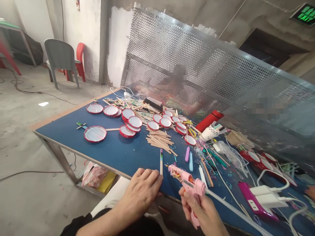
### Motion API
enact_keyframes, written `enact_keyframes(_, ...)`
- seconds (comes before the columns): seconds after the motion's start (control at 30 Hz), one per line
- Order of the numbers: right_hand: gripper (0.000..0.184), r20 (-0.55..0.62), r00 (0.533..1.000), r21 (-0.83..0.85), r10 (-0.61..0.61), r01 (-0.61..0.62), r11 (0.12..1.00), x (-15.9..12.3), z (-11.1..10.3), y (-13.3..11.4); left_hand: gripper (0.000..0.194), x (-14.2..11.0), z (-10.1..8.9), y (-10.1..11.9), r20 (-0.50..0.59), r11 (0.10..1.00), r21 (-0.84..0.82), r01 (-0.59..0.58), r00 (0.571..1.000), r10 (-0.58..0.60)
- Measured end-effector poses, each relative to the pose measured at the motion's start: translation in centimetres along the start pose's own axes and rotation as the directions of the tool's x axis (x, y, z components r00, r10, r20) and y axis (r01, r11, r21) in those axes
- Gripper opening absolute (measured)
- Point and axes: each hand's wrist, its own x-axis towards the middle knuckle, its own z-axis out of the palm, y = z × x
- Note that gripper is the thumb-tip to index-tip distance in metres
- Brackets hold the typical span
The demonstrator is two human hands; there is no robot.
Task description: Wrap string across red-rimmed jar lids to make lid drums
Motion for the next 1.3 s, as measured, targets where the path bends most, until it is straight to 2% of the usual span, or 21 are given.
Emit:
enact_keyframes(0.5, 0.063, 0.060, 0.997, -0.092, 0.041, -0.036, 0.995, 1.2, -0.2, 0.5, 0.036, 0.0, 0.0, 0.1, -0.020, 1.000, -0.003, -0.015, 1.000, 0.015)
enact_keyframes(1.3, 0.067, 0.040, 0.993, -0.208, 0.107, -0.097, 0.973, 1.3, 0.0, -0.4, 0.031, 0.0, -0.7, 0.2, -0.024, 0.999, 0.024, -0.023, 0.999, 0.023)
